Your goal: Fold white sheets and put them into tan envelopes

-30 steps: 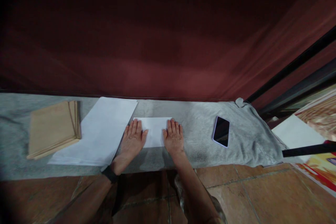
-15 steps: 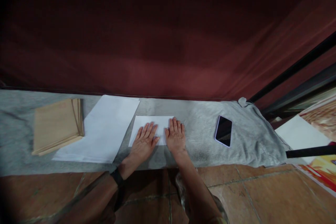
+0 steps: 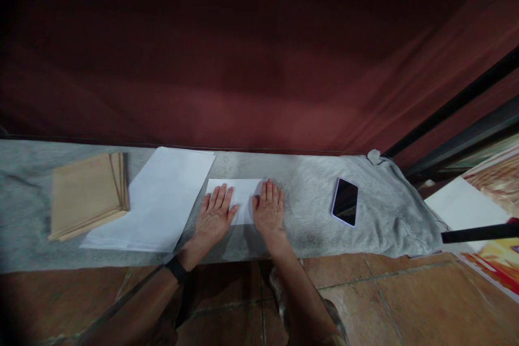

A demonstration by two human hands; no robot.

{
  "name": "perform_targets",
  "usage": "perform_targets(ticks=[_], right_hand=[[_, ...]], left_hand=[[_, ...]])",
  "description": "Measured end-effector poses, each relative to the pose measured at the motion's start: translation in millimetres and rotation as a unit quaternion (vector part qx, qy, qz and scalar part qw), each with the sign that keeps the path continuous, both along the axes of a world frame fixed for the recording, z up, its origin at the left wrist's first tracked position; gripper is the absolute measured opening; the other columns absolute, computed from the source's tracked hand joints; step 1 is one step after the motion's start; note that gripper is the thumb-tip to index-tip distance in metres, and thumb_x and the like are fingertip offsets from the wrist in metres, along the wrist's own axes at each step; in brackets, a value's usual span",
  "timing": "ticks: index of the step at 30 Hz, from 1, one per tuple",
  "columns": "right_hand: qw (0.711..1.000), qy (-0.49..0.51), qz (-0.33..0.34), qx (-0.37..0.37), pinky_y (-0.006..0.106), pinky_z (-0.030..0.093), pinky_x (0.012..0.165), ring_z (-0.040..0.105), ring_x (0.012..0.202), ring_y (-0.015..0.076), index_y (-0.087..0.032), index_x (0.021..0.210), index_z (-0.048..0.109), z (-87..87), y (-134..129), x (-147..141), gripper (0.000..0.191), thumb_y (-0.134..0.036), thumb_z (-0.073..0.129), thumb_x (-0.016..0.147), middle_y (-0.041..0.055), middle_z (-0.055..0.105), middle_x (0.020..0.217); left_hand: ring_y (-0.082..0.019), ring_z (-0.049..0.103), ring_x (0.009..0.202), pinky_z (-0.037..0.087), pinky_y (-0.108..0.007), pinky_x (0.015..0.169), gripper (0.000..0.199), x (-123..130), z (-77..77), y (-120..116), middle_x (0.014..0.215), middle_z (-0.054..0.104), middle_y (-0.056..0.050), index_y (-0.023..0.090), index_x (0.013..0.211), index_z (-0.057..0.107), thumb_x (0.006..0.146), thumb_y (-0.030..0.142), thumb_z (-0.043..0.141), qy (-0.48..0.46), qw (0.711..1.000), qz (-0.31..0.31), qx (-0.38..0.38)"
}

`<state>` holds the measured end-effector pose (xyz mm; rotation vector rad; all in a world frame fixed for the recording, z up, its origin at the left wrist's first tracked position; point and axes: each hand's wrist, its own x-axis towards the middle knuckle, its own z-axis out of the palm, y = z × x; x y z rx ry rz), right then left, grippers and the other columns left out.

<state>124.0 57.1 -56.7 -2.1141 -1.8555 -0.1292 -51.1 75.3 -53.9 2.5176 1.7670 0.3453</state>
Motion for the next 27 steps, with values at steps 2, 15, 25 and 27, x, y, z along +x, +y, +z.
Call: perform_targets(ticks=[2, 15, 25, 27], right_hand=[[0.999, 0.020, 0.030, -0.006, 0.051, 0.027, 0.123, 0.035, 0.151, 0.0306, -0.008, 0.156, 0.041, 5.1, 3, -12, 0.056, -0.034, 0.034, 0.107, 0.0166, 0.035, 0.164], [0.992, 0.038, 0.112, -0.034, 0.046, 0.024, 0.126, 0.036, 0.151, 0.0250, -0.016, 0.155, 0.044, -1.7, 16, -48, 0.053, -0.039, 0.031, 0.109, 0.0090, 0.040, 0.162], [0.997, 0.021, 0.070, -0.024, 0.050, 0.026, 0.123, 0.037, 0.150, 0.0281, -0.020, 0.156, 0.043, -8.0, 18, -31, 0.053, -0.040, 0.037, 0.108, 0.0104, 0.039, 0.163], [0.998, 0.017, 0.061, -0.019, 0.050, 0.027, 0.122, 0.038, 0.150, 0.0288, -0.020, 0.156, 0.043, -8.3, 17, -25, 0.053, -0.041, 0.038, 0.107, 0.0120, 0.039, 0.163]], left_hand=[[-0.032, 0.025, 0.156, 0.019, -0.055, 0.126, 0.061, 1, 0.1, -1, 0.166, 0.032, -0.015, 0.013, 0.156, 0.041, 0.104, 0.044, 0.036, -0.007, 1.000, 0.000, -0.001], [-0.028, 0.027, 0.155, 0.022, -0.053, 0.126, 0.058, -6, -0.3, 3, 0.164, 0.038, -0.013, 0.015, 0.156, 0.041, 0.100, 0.024, 0.028, -0.033, 0.999, -0.025, 0.001], [-0.030, 0.028, 0.155, 0.023, -0.051, 0.126, 0.058, -5, -3.0, 14, 0.164, 0.036, -0.015, 0.010, 0.155, 0.043, 0.104, 0.036, 0.033, -0.025, 1.000, 0.016, 0.006], [-0.030, 0.029, 0.154, 0.023, -0.051, 0.126, 0.059, -6, -3.2, 15, 0.163, 0.037, -0.016, 0.010, 0.155, 0.042, 0.104, 0.038, 0.033, -0.021, 0.999, 0.026, 0.014]])
